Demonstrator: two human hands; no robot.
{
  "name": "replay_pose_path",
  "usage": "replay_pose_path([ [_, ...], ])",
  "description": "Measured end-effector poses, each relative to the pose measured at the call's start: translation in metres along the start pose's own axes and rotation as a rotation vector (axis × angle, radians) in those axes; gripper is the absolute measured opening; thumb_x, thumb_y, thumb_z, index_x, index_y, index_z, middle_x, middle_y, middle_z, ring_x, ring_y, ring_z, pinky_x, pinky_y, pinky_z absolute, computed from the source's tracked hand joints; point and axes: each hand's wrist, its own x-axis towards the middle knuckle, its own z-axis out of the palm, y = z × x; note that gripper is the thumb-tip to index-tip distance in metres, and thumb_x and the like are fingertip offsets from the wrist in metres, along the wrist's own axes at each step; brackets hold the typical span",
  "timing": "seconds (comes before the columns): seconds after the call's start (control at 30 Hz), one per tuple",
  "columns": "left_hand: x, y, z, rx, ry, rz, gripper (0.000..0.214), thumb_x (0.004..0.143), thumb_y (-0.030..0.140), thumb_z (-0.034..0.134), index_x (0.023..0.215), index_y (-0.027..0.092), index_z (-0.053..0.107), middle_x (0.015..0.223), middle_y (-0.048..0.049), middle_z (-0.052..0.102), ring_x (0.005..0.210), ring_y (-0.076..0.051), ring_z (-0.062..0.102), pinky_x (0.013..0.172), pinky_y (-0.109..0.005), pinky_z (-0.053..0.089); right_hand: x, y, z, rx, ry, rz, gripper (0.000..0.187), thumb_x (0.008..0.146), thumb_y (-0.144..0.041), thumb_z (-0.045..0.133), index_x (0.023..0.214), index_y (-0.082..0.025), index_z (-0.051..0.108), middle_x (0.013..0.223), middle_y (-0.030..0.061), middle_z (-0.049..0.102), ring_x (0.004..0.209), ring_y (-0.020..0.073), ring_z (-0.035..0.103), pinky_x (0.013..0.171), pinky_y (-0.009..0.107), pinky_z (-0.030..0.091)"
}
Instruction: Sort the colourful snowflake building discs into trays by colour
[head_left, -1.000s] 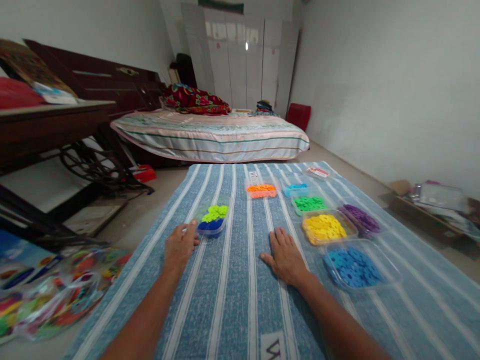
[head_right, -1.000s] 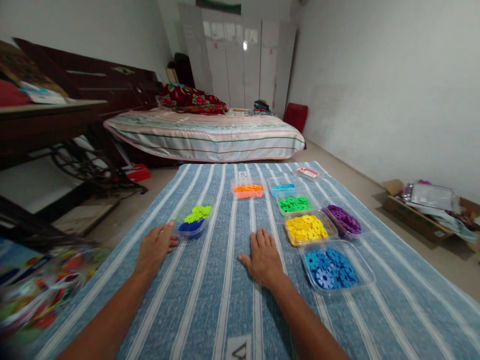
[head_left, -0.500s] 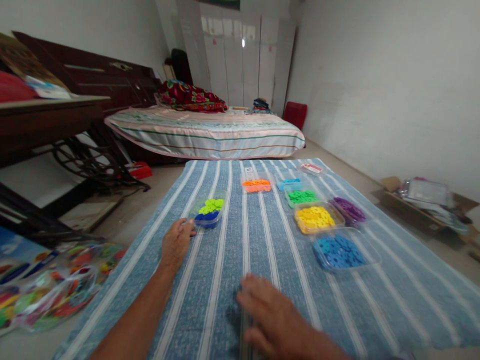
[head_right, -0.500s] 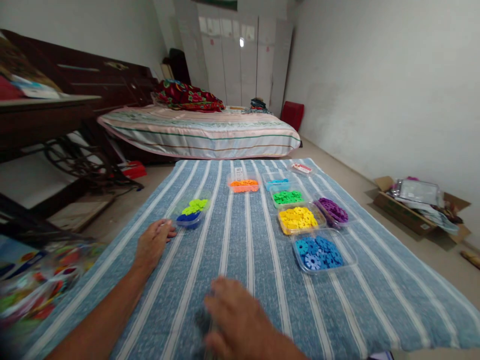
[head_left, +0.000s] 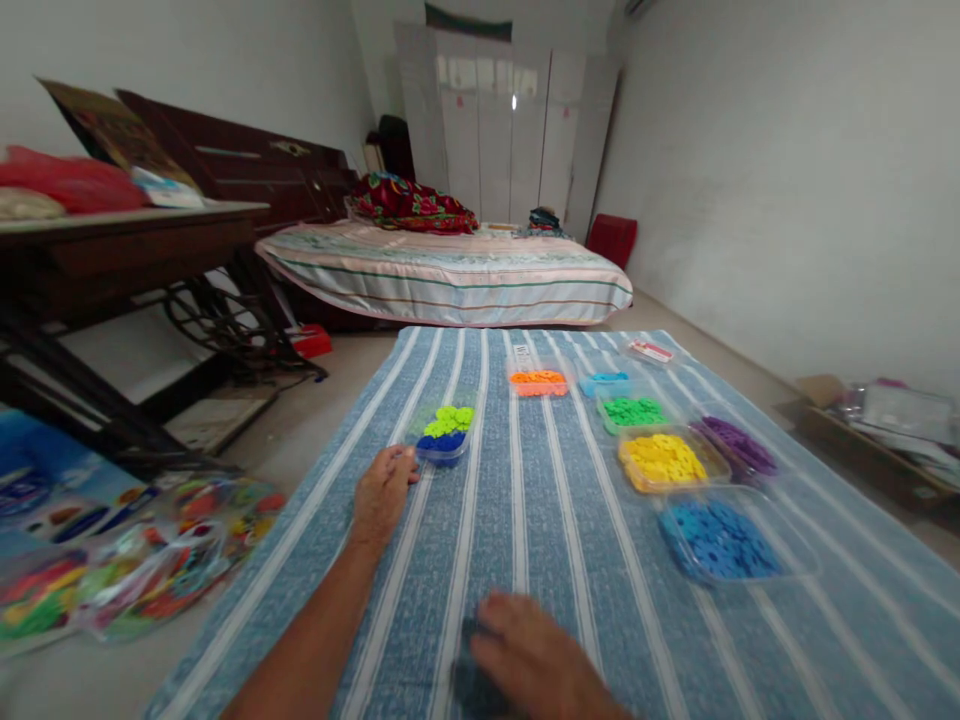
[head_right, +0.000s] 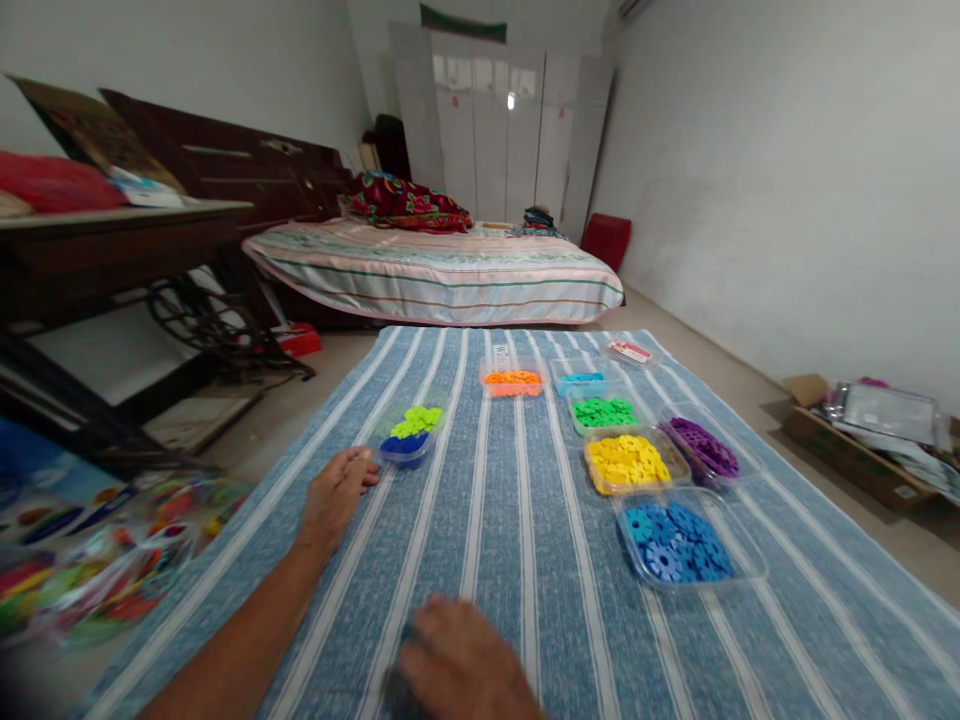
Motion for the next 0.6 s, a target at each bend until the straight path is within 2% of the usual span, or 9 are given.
replay_pose_path([
  [0.07,-0.001,0.0,0.0,-0.01,0.002,0.0,0.055,0.075,0.061,0.043,0.104,0.017,0.057,0.076,-0.0049,0.067,0.073,-0.021,0.065,0.067,-0.031,0.051,0.036,0.042,-0.028,-0.117,0.044,0.189,0.052,0.087,-0.043,0.049,0.134,-0.022,0.043,0.14,0.0106,0.045,0.131,0.0275,0.038,0.105,0.05,0.036],
  [0.17,-0.003,0.001,-0.001,-0.012,0.012,0.0,0.053,0.075,0.06,0.042,0.103,0.017,0.057,0.076,-0.0046,0.067,0.071,-0.02,0.065,0.065,-0.031,0.05,0.091,0.115,-0.07,-0.314,0.102,0.493,0.048,0.09,-0.04,0.043,0.128,-0.012,0.048,0.138,0.0195,0.044,0.132,0.0343,0.034,0.105,0.055,0.031],
  [0.23,-0.004,0.002,-0.002,-0.033,0.022,0.003,0.052,0.075,0.059,0.043,0.101,0.017,0.058,0.075,-0.0041,0.066,0.069,-0.02,0.064,0.063,-0.03,0.05,0.113,0.14,-0.08,-0.355,0.084,0.614,0.049,0.092,-0.041,0.038,0.123,-0.007,0.052,0.131,0.0256,0.048,0.127,0.0376,0.039,0.103,0.055,0.032],
  [0.27,-0.005,0.002,-0.002,-0.053,0.03,0.001,0.051,0.075,0.06,0.044,0.1,0.017,0.058,0.075,-0.0037,0.066,0.067,-0.019,0.064,0.062,-0.03,0.049,0.117,0.141,-0.078,-0.358,0.067,0.639,0.049,0.092,-0.042,0.039,0.121,-0.005,0.054,0.127,0.0265,0.05,0.124,0.0377,0.042,0.102,0.054,0.033],
  [0.3,-0.005,0.002,-0.002,-0.077,0.039,-0.004,0.05,0.075,0.06,0.044,0.099,0.018,0.059,0.074,-0.0033,0.066,0.066,-0.019,0.063,0.061,-0.03,0.049,0.116,0.134,-0.071,-0.346,0.047,0.629,0.048,0.091,-0.042,0.04,0.119,-0.006,0.056,0.125,0.0261,0.052,0.122,0.037,0.045,0.101,0.053,0.035],
  [0.37,-0.005,0.003,-0.002,-0.13,0.053,-0.018,0.049,0.075,0.06,0.046,0.095,0.017,0.06,0.072,-0.0026,0.065,0.063,-0.018,0.062,0.059,-0.029,0.049,0.103,0.098,-0.045,-0.283,-0.01,0.512,0.045,0.087,-0.044,0.049,0.117,-0.011,0.058,0.126,0.0206,0.054,0.12,0.033,0.048,0.1,0.049,0.039],
  [0.47,-0.004,0.004,-0.003,-0.207,0.067,-0.051,0.048,0.075,0.061,0.047,0.089,0.016,0.06,0.071,-0.0032,0.065,0.06,-0.016,0.061,0.055,-0.027,0.048,0.07,0.02,0.002,0.017,-0.147,-0.028,0.048,0.085,-0.051,0.05,0.124,-0.026,0.055,0.131,0.0106,0.054,0.124,0.029,0.046,0.095,0.048,0.044],
  [0.53,-0.004,0.005,-0.004,-0.245,0.075,-0.076,0.049,0.075,0.062,0.047,0.086,0.016,0.06,0.07,-0.0038,0.065,0.06,-0.016,0.061,0.054,-0.027,0.047,0.057,-0.019,0.024,0.067,-0.189,-0.128,0.037,0.085,-0.057,0.046,0.116,-0.042,0.058,0.122,-0.0031,0.06,0.119,0.0204,0.052,0.089,0.039,0.049],
  [0.6,-0.005,0.006,-0.005,-0.263,0.075,-0.085,0.049,0.074,0.062,0.048,0.084,0.016,0.06,0.07,-0.0038,0.065,0.06,-0.016,0.061,0.054,-0.026,0.047,0.064,-0.029,0.028,0.08,-0.189,-0.15,0.034,0.085,-0.058,0.043,0.113,-0.044,0.059,0.118,-0.0052,0.062,0.114,0.0174,0.055,0.086,0.036,0.05],
])
